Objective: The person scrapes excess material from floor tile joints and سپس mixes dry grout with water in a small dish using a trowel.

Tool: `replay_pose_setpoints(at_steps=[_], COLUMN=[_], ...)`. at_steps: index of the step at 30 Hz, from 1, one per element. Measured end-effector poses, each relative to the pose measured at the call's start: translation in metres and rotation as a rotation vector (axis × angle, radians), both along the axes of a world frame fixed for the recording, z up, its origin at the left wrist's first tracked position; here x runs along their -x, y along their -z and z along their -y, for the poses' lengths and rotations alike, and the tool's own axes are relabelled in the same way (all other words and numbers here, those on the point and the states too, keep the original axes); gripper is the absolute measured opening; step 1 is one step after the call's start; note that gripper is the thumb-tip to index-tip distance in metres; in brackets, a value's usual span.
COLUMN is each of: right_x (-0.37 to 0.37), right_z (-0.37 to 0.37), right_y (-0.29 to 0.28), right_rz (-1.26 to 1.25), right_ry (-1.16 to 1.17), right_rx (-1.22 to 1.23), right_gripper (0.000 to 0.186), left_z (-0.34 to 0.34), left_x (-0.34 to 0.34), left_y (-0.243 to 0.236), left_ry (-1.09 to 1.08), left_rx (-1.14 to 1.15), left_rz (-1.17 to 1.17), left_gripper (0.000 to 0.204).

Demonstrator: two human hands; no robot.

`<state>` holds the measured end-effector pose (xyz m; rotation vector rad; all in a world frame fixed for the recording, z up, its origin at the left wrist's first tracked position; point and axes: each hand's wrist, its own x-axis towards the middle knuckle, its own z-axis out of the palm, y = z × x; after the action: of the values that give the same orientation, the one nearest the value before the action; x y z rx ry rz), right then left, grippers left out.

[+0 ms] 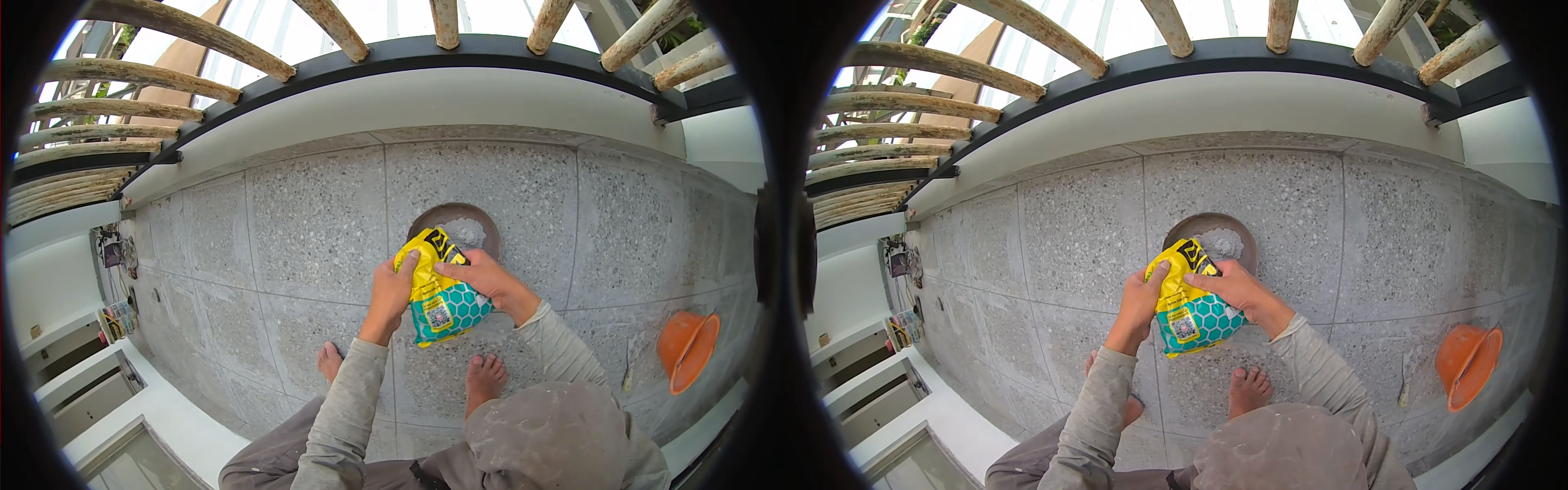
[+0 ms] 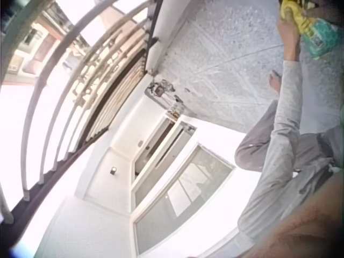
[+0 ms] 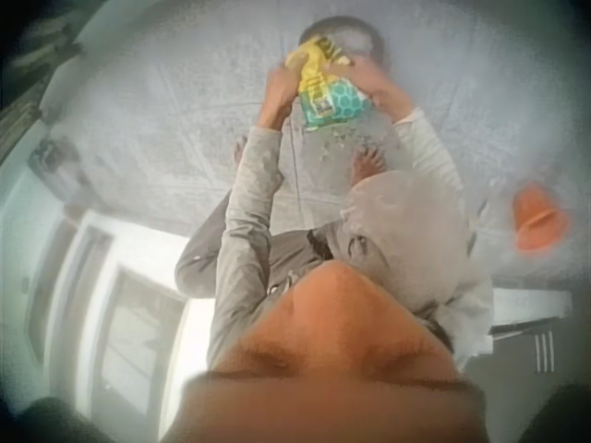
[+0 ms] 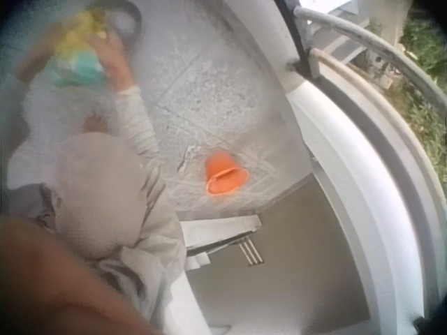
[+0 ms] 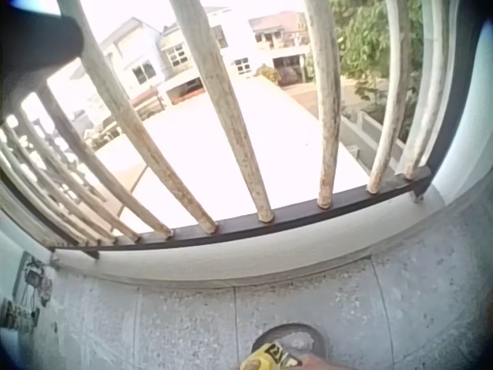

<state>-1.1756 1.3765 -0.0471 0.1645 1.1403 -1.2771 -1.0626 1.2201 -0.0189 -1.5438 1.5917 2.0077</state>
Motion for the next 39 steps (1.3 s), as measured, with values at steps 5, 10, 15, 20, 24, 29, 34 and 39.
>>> replay_pose_setpoints(at_steps=[5, 10, 15, 20, 24, 29, 34, 39], right_x=[-0.006, -0.020, -0.031, -0.037, -0.032, -0.018, 0.004, 0.004], right_z=[0.009, 0.001, -0.018, -0.044, -0.064, -0.074, -0.066, -0.060], right_y=[0.008, 0.012, 0.009, 0.011, 0.009, -0.001, -0.013, -0.003], right_rz=[-0.040, -0.023, 0.007, 0.045, 0.007, -0.068, 0.056, -0.039], right_ry=[-0.084, -0.106, -0.123, -0.076, -0.070, -0.032, 0.012, -0.017], right_rx=[0.025, 0.045, 0.039, 0.032, -0.017, -0.086, -0.156, -0.105], right_gripper=[0.035, 0.036, 0.033, 0.033, 0.033, 0.033, 0.041, 0.037], left_z=[0.003, -0.006, -0.029, -0.054, -0.071, -0.075, -0.072, -0.068], left_x=[-0.011, -0.028, -0.041, -0.045, -0.034, -0.018, -0.010, -0.003], left_y=[-0.004, 0.002, -0.001, 0.005, 0.009, 0.015, 0.022, 0.015], left_ry=[-0.038, -0.016, -0.014, -0.010, 0.017, 0.105, 0.095, 0.064], left_rx=[0.004, 0.024, 0.009, -0.023, -0.005, -0.005, -0.006, -0.114], left_rz=[-0.028, -0.031, -0.024, -0.053, -0.073, -0.093, -0.126, -0.157], left_gripper=[0.033, 0.031, 0.030, 0.030, 0.031, 0.032, 0.031, 0.035])
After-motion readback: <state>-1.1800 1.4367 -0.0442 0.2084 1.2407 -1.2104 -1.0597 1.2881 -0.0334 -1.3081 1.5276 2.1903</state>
